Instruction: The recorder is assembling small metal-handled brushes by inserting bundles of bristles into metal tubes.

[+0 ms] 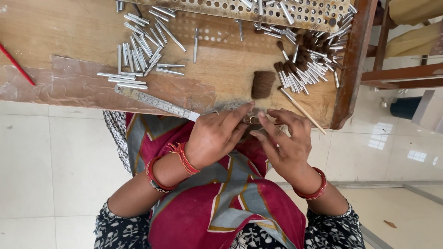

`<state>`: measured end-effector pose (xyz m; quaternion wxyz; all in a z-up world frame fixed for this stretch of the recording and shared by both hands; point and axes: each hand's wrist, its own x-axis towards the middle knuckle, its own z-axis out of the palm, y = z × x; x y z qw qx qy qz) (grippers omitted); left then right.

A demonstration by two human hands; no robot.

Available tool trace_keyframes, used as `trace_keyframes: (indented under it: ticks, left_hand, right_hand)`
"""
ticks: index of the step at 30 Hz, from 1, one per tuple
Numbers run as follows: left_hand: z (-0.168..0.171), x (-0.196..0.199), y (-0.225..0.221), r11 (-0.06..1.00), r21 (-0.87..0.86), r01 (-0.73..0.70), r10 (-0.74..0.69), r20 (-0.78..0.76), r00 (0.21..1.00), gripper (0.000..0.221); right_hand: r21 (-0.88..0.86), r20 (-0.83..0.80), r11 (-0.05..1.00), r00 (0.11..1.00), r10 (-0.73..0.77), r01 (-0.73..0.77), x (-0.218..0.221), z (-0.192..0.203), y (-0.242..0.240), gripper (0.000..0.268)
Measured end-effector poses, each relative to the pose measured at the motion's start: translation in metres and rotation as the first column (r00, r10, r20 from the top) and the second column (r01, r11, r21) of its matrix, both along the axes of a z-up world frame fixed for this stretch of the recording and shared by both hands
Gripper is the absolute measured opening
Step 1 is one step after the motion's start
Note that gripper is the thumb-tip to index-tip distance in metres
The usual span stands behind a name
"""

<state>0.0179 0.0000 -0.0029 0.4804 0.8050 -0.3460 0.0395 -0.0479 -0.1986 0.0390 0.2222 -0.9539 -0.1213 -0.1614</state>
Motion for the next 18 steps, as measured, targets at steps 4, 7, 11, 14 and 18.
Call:
trace_keyframes:
  ticks: [4,7,11,14,18]
  left_hand:
    - [0.002,0.0,0.003,1.0,-0.013,-0.003,0.004,0.026,1.0,0.059]
    - [0.003,-0.001,0.005,0.999,-0.025,0.02,-0.02,-0.004,1.0,0.065]
    - [0.005,-0.001,0.007,0.996,-0.083,0.036,-0.033,0.041,0.999,0.066]
    - [0.012,0.003,0.013,0.999,-0.019,0.045,-0.045,0.036,0.998,0.068]
    - [0.021,0.005,0.022,0.999,0.017,-0.027,0.028,-0.029,0.999,0.061]
  right_hand:
    - [-0.074,0.048,0.997,0.998,0.028,-0.025,-0.003,-0.004,0.004,0.051]
    - [-0.003,0.031,1.0,1.0,-0.003,0.003,-0.003,-0.006,0.006,0.053]
    - [0.192,-0.071,0.981,0.997,0.011,0.003,0.001,-0.01,0.009,0.042]
    - [0.227,-0.068,0.974,0.997,0.038,-0.022,0.012,-0.025,0.008,0.034]
    - [0.24,-0.035,0.969,0.997,0.064,-0.054,0.017,-0.037,0.006,0.029]
